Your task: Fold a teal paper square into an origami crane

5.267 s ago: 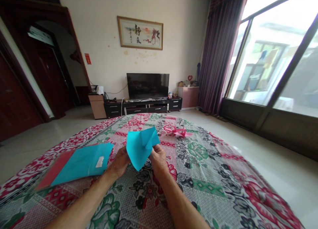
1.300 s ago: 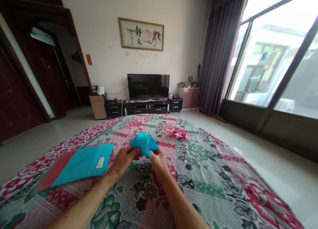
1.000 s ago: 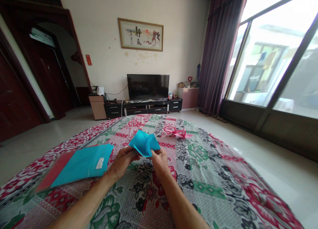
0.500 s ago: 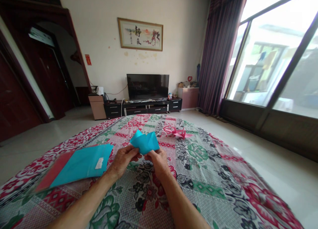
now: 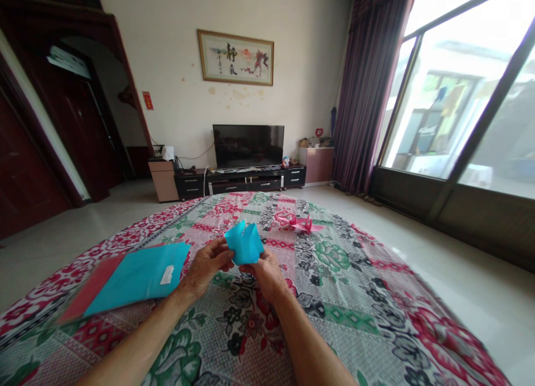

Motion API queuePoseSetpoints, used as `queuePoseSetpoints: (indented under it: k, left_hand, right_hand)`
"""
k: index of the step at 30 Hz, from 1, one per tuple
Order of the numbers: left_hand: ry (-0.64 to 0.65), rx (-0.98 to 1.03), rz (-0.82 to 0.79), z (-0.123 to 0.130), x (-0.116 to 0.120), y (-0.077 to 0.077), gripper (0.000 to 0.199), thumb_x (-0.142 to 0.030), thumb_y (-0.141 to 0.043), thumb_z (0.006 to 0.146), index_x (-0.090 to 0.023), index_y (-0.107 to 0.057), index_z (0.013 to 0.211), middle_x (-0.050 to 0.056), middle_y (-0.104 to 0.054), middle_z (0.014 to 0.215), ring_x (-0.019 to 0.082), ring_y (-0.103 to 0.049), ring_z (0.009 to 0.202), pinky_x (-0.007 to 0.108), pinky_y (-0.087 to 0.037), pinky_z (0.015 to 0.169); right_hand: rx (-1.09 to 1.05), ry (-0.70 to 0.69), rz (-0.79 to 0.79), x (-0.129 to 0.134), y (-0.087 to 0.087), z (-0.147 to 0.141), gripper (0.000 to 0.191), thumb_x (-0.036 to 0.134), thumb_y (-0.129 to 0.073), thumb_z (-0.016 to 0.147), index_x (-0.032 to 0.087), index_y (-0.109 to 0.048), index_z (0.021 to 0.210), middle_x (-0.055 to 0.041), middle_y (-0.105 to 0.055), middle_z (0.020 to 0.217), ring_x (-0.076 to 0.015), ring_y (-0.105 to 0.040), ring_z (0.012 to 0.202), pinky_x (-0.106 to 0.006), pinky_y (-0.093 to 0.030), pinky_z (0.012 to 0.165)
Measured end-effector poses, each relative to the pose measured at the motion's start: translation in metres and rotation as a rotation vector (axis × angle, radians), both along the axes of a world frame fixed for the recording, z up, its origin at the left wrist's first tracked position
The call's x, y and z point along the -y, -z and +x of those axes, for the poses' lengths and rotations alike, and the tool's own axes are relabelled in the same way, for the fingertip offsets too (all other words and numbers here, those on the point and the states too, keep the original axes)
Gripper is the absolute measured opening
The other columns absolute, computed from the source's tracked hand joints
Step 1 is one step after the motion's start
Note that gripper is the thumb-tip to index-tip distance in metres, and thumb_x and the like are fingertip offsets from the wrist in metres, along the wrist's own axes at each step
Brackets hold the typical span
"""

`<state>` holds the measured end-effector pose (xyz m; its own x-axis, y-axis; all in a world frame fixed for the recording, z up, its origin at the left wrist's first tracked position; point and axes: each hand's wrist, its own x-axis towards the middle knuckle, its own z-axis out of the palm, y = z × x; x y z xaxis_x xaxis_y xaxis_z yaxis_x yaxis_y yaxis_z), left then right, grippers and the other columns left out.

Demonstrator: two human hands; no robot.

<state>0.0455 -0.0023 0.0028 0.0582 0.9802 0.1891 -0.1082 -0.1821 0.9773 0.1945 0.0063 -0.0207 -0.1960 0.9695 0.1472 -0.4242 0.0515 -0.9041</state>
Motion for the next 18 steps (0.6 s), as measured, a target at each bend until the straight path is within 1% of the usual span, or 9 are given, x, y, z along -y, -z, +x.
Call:
queuePoseSetpoints:
  k: [2, 4, 6, 8, 10, 13, 16, 18]
  left_hand:
    - [-0.036, -0.022, 0.072, -0.001, 0.001, -0.002, 0.055, -0.030, -0.070, 0.063, -0.020, -0.056, 0.115, 0.005, -0.067, 0.095, 0.012, -0.059, 0.061, 0.023, -0.044, 0.055]
    - [-0.088, -0.081, 0.160, -0.003, 0.003, -0.004, 0.061, -0.023, -0.069, 0.062, -0.023, -0.053, 0.121, 0.005, -0.065, 0.101, 0.015, -0.059, 0.071, 0.025, -0.046, 0.064]
    - [-0.133, -0.151, 0.234, -0.006, 0.004, -0.006, 0.060, -0.017, -0.066, 0.061, -0.024, -0.056, 0.120, 0.005, -0.063, 0.103, 0.018, -0.059, 0.082, 0.026, -0.046, 0.072]
    - [-0.164, -0.217, 0.286, -0.008, 0.004, -0.006, 0.052, -0.013, -0.063, 0.060, -0.024, -0.063, 0.111, 0.005, -0.062, 0.104, 0.020, -0.057, 0.087, 0.025, -0.045, 0.074]
    - [-0.168, -0.271, 0.314, -0.010, 0.002, -0.005, 0.040, -0.011, -0.061, 0.059, -0.024, -0.070, 0.096, 0.004, -0.062, 0.097, 0.019, -0.057, 0.082, 0.024, -0.044, 0.071]
    - [-0.121, -0.331, 0.287, -0.012, 0.001, -0.003, 0.020, -0.015, -0.063, 0.061, -0.022, -0.072, 0.077, 0.001, -0.061, 0.075, 0.016, -0.055, 0.068, 0.023, -0.042, 0.064]
    - [-0.062, -0.345, 0.186, -0.013, 0.002, -0.004, 0.011, -0.020, -0.067, 0.062, -0.020, -0.072, 0.071, -0.002, -0.057, 0.057, 0.013, -0.049, 0.054, 0.022, -0.039, 0.055]
    - [0.013, -0.336, 0.129, -0.013, 0.004, -0.007, 0.015, -0.023, -0.068, 0.062, -0.019, -0.073, 0.076, -0.003, -0.058, 0.055, 0.012, -0.048, 0.050, 0.022, -0.038, 0.053]
  right_hand:
    - [-0.004, 0.019, -0.010, -0.002, 0.002, 0.000, 0.011, 0.027, -0.068, 0.063, 0.019, -0.066, 0.069, -0.0015, -0.064, 0.067, -0.0137, -0.054, 0.061, -0.027, -0.047, 0.061]
    - [-0.006, 0.072, -0.026, -0.005, 0.004, 0.001, 0.011, 0.026, -0.068, 0.062, 0.018, -0.064, 0.068, -0.0004, -0.063, 0.064, -0.0126, -0.054, 0.059, -0.026, -0.047, 0.061]
    - [-0.004, 0.142, -0.044, -0.008, 0.005, 0.003, 0.013, 0.028, -0.068, 0.061, 0.016, -0.062, 0.065, 0.0004, -0.061, 0.059, -0.0119, -0.054, 0.055, -0.025, -0.047, 0.059]
    - [-0.006, 0.201, -0.058, -0.010, 0.005, 0.005, 0.016, 0.030, -0.068, 0.060, 0.016, -0.062, 0.064, 0.0002, -0.061, 0.057, -0.0120, -0.054, 0.053, -0.026, -0.047, 0.059]
    - [-0.019, 0.231, -0.066, -0.011, 0.005, 0.006, 0.016, 0.030, -0.068, 0.059, 0.015, -0.061, 0.064, 0.0000, -0.061, 0.057, -0.0118, -0.054, 0.053, -0.026, -0.047, 0.058]
    - [-0.043, 0.250, -0.071, -0.011, 0.003, 0.007, 0.015, 0.028, -0.068, 0.059, 0.016, -0.061, 0.063, 0.0004, -0.061, 0.058, -0.0118, -0.054, 0.053, -0.026, -0.047, 0.057]
    - [-0.060, 0.250, -0.071, -0.010, 0.003, 0.008, 0.014, 0.028, -0.067, 0.060, 0.017, -0.060, 0.065, 0.0013, -0.061, 0.059, -0.0115, -0.054, 0.053, -0.026, -0.046, 0.057]
    - [-0.079, 0.234, -0.079, -0.010, 0.003, 0.008, 0.014, 0.028, -0.067, 0.061, 0.018, -0.059, 0.066, 0.0019, -0.060, 0.060, -0.0114, -0.054, 0.053, -0.025, -0.046, 0.057]
